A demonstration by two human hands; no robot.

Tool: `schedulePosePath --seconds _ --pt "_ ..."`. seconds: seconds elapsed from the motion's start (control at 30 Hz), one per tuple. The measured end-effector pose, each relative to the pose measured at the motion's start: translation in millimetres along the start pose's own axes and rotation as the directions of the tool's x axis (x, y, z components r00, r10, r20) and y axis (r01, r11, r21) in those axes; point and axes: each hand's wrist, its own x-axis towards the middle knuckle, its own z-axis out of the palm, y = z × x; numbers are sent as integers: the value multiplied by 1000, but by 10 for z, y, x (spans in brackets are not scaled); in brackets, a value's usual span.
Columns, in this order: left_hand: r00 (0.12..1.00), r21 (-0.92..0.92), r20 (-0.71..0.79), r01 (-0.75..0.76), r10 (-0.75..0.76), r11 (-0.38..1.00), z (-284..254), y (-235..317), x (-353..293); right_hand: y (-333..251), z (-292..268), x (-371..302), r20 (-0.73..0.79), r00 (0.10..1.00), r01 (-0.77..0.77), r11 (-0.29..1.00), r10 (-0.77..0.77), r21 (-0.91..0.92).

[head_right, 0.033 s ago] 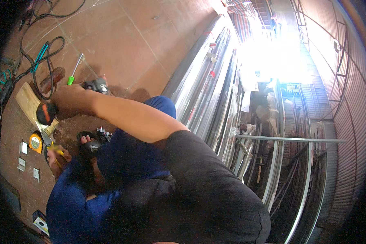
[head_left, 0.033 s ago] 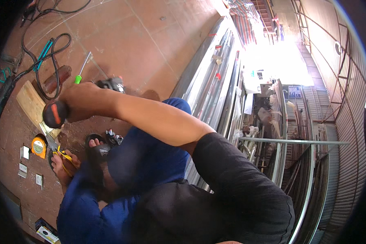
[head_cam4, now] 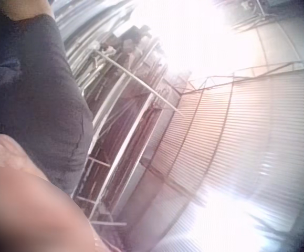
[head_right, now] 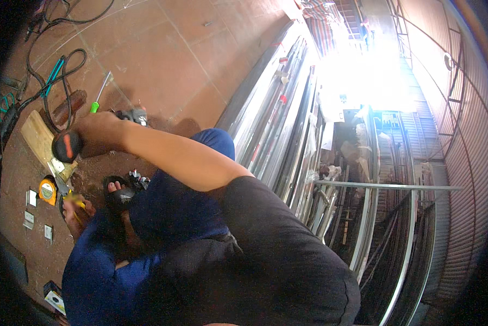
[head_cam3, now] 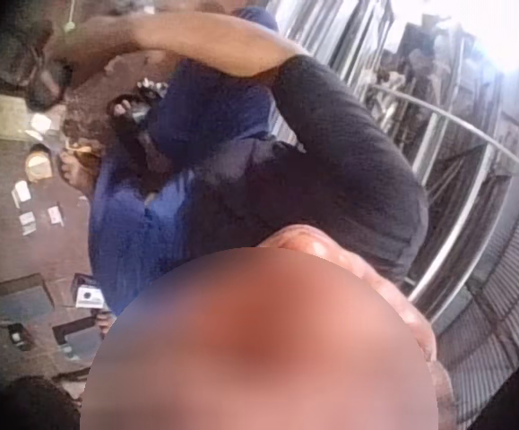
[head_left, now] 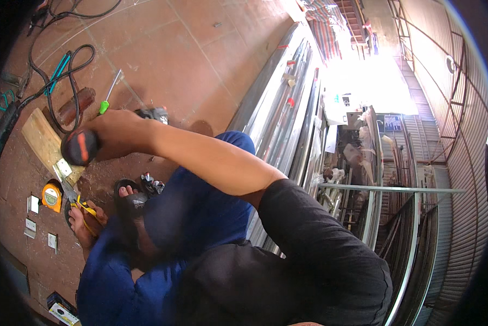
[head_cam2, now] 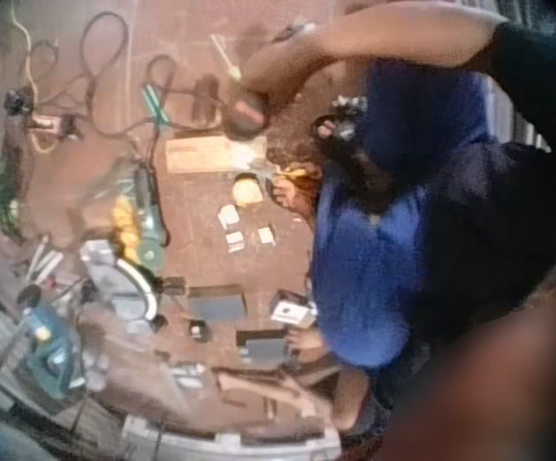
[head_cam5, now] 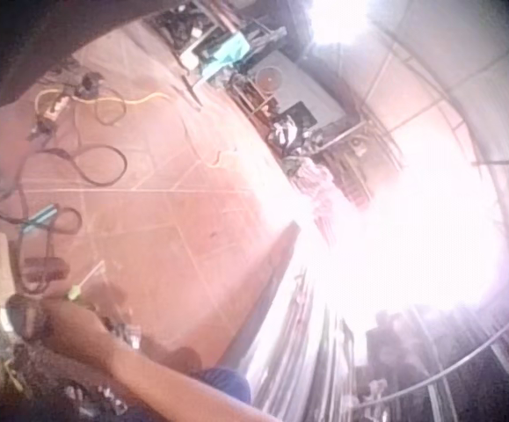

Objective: The person sits on the floor and uses a cordless drill to drive screws into small metal brackets attached to a wooden block. They also use pliers to adjust the metal pieces. Another person works nearby with a grinder.

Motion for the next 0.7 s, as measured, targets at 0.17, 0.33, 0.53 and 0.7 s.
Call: schedulePosePath --seconds 0.17,0.33,0.53,0.7 --pt "997 28 -81 3 -1 1000 -110 8 -51 811 182 -413 -368 916 55 861 158 505" --pt "990 60 -144 -6 15 998 -204 34 -166 1330 646 -459 -562 723 -141 883 401 448" --pt "979 104 -203 11 10 995 -249 51 -218 1508 990 -446 -541 633 -7 703 553 711" --pt "968 136 -250 14 20 991 -305 80 -313 1584 1130 -312 -486 687 -196 782 540 592"
